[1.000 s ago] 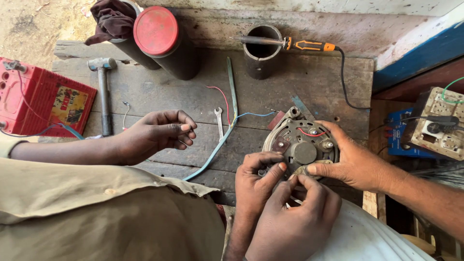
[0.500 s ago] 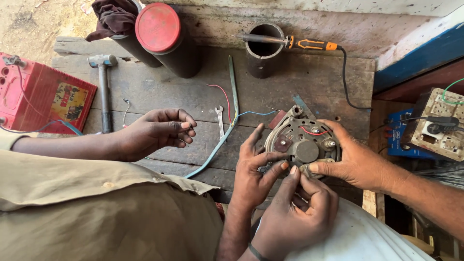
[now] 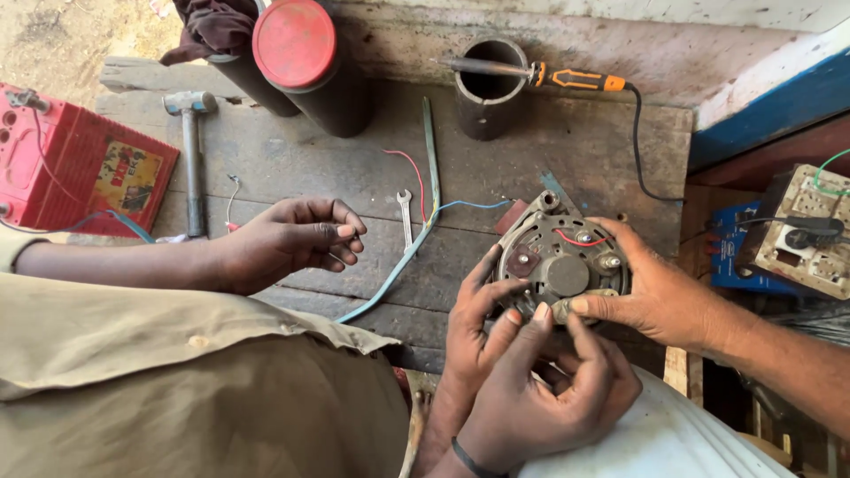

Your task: The recorder is disassembling and repairing an automotive alternator on a workbench.

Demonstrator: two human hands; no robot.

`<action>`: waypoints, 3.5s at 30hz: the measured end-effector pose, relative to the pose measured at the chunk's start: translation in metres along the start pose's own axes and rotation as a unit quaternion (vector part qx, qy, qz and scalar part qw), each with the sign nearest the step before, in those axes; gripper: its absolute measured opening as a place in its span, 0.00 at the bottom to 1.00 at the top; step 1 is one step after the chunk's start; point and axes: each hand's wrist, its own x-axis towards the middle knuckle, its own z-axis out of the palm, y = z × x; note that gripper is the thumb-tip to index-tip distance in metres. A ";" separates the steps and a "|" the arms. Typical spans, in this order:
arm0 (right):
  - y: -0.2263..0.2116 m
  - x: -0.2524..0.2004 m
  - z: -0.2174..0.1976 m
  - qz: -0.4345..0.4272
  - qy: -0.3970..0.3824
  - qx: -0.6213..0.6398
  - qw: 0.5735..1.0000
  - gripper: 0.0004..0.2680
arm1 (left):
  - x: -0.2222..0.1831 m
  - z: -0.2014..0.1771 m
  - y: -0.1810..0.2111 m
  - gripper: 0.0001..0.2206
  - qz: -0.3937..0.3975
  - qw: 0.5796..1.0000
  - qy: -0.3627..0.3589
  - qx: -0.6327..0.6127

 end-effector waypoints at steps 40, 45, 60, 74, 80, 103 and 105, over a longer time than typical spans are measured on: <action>0.014 0.008 -0.001 -0.029 0.000 -0.032 0.999 0.43 | 0.007 0.016 0.086 0.10 0.517 0.295 -0.114 0.796; 0.014 0.008 0.000 -0.039 -0.001 -0.024 0.999 0.43 | 0.009 0.015 0.091 0.15 0.546 0.237 -0.095 0.798; 0.005 0.006 -0.001 -0.018 0.003 -0.023 1.000 0.41 | 0.003 0.014 0.055 0.21 0.537 -0.206 -0.015 0.818; 0.006 0.007 0.001 -0.013 0.003 0.037 0.999 0.41 | 0.020 -0.003 0.095 0.16 0.548 0.342 -0.076 0.759; 0.010 0.009 0.001 -0.009 0.007 0.030 0.999 0.42 | 0.160 -0.098 0.086 0.13 -0.074 0.834 -0.535 -0.108; 0.017 0.008 -0.020 0.075 -0.122 0.332 0.933 0.33 | 0.134 -0.015 0.065 0.38 0.164 0.866 -0.431 0.196; 0.028 0.007 -0.025 0.059 -0.120 0.329 0.935 0.32 | 0.137 -0.015 0.062 0.35 0.164 0.864 -0.442 0.175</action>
